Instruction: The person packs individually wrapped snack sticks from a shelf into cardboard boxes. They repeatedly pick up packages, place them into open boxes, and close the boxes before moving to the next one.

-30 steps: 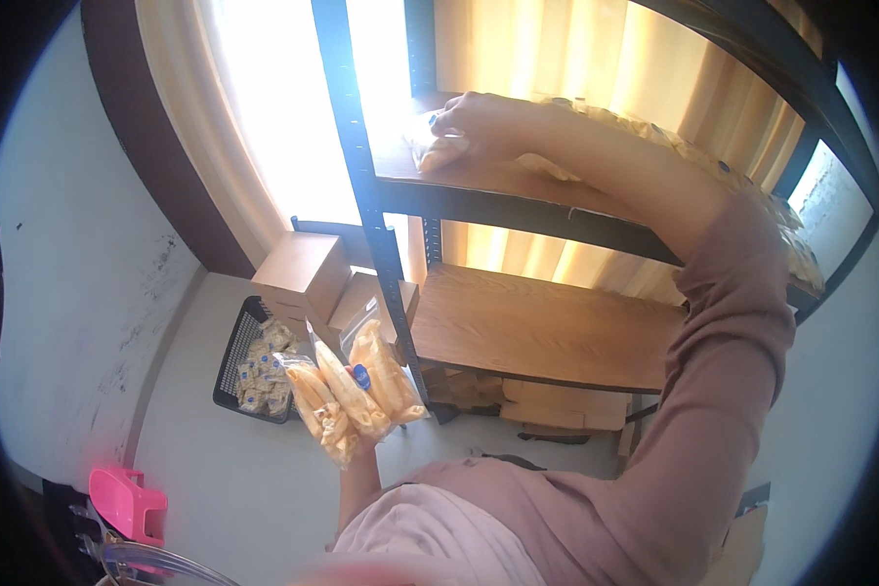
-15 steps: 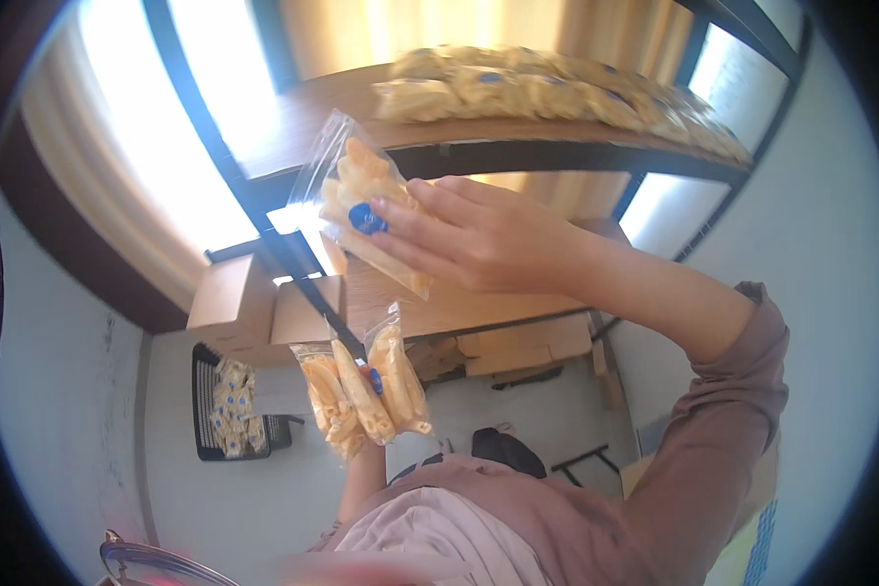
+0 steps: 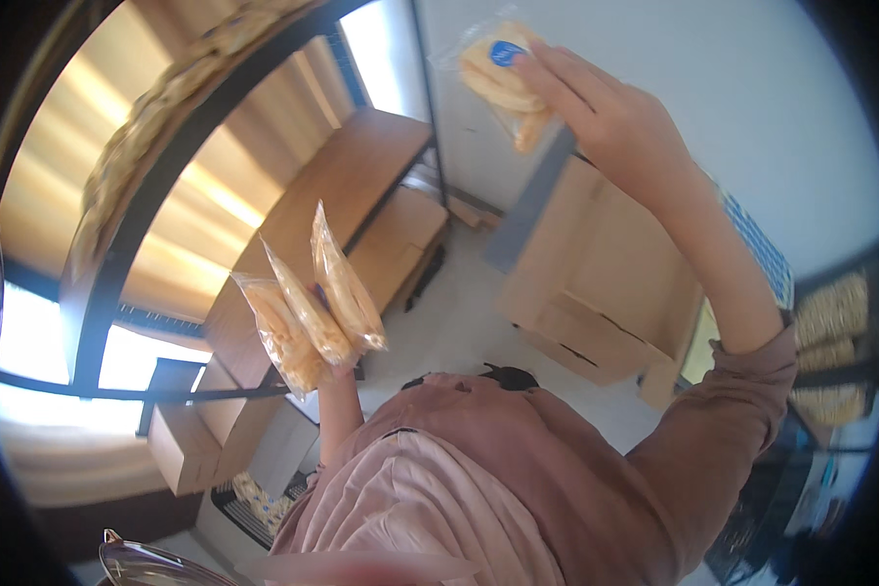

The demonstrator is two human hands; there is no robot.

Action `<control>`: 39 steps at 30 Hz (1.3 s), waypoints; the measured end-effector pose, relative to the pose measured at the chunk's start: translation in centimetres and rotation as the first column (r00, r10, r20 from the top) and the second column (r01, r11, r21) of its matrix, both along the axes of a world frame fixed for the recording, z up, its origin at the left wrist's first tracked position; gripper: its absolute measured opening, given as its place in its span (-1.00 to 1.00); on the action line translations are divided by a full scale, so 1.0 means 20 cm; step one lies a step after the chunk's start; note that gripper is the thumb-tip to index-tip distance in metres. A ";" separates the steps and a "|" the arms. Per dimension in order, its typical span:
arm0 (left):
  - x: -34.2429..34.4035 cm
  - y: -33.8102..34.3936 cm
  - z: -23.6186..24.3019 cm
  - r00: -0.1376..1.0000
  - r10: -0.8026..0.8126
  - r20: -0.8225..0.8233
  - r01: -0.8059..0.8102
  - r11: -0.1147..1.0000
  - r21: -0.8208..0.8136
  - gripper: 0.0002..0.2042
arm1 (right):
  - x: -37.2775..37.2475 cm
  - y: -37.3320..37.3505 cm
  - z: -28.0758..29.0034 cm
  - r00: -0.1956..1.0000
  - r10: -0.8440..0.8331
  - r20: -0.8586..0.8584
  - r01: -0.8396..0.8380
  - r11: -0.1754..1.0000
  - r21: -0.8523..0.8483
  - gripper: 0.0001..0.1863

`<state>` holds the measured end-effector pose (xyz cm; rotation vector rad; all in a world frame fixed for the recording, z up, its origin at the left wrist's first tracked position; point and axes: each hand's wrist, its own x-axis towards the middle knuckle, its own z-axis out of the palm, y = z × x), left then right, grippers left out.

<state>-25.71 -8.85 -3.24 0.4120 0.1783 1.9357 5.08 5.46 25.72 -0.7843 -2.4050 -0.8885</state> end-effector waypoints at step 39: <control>1.08 0.83 -0.12 0.280 -0.937 0.206 0.886 0.335 0.320 -0.34 | 0.58 -0.34 -1.10 0.247 -0.938 -0.245 -0.103 0.226 -0.969 -0.40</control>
